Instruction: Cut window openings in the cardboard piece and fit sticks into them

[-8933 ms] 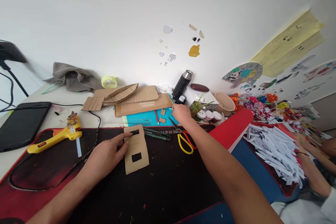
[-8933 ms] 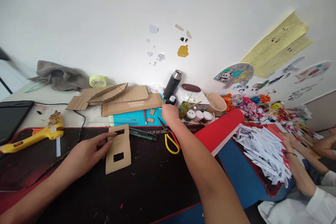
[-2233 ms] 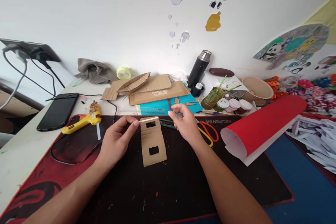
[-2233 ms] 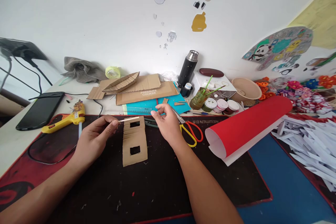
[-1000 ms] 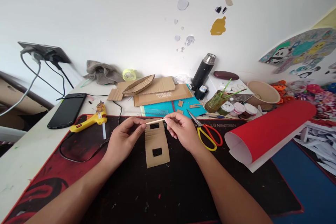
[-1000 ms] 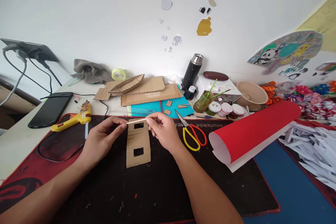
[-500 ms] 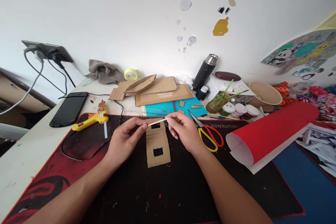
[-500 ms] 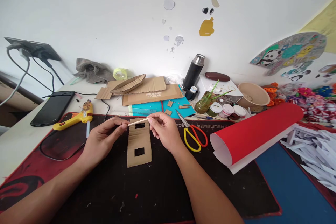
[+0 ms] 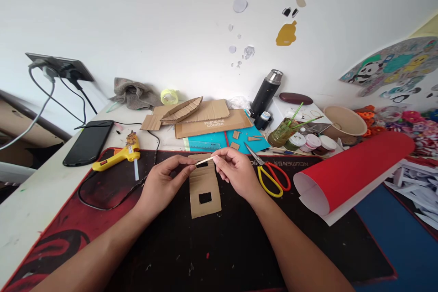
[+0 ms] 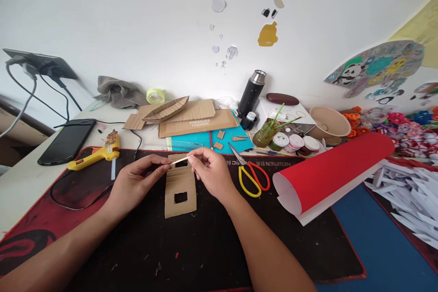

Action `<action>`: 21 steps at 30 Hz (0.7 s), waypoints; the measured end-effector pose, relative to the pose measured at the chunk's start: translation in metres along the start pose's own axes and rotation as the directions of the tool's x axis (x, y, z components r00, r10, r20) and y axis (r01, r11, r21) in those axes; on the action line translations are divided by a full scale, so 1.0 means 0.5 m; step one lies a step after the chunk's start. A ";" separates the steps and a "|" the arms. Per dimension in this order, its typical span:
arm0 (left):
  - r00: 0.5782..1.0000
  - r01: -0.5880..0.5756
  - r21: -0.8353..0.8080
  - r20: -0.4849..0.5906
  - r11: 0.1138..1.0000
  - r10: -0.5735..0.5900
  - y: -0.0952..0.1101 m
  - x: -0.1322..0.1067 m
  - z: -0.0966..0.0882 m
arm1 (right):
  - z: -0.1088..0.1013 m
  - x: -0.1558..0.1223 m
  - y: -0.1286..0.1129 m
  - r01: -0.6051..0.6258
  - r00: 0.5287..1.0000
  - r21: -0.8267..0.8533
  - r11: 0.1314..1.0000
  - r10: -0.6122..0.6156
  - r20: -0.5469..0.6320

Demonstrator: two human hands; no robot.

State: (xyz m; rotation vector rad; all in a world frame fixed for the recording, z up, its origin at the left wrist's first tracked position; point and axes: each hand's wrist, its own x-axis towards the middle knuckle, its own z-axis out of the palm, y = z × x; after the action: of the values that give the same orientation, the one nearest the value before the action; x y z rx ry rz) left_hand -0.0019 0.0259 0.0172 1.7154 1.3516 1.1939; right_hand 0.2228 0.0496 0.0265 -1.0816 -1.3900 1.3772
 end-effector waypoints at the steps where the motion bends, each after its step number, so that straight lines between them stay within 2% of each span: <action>1: 1.000 -0.010 0.008 -0.005 1.000 0.010 0.000 0.000 0.000 | 0.001 -0.001 -0.001 -0.006 1.000 -0.008 1.000 0.006 0.004; 7: 0.997 -0.067 0.043 -0.021 0.997 0.068 0.011 0.004 -0.003 | 0.001 -0.004 -0.004 -0.007 0.999 -0.064 0.998 0.010 0.047; 12: 0.995 -0.099 0.050 -0.020 0.994 0.100 0.011 0.003 -0.005 | -0.001 -0.006 -0.001 0.023 0.998 -0.191 0.981 -0.012 0.057; 17: 0.997 -0.061 0.032 -0.053 0.998 0.063 0.001 0.000 -0.004 | -0.001 -0.008 0.006 0.007 0.999 -0.238 0.971 0.005 0.051; 21: 0.998 0.020 -0.053 -0.063 0.998 -0.023 -0.004 -0.001 -0.003 | -0.001 -0.008 0.010 0.015 0.999 -0.269 0.963 -0.005 0.040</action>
State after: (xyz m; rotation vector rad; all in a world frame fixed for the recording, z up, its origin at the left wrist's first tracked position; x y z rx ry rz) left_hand -0.0043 0.0261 0.0158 1.6350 1.3608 1.2703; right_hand 0.2242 0.0458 0.0212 -1.2252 -1.6438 1.2307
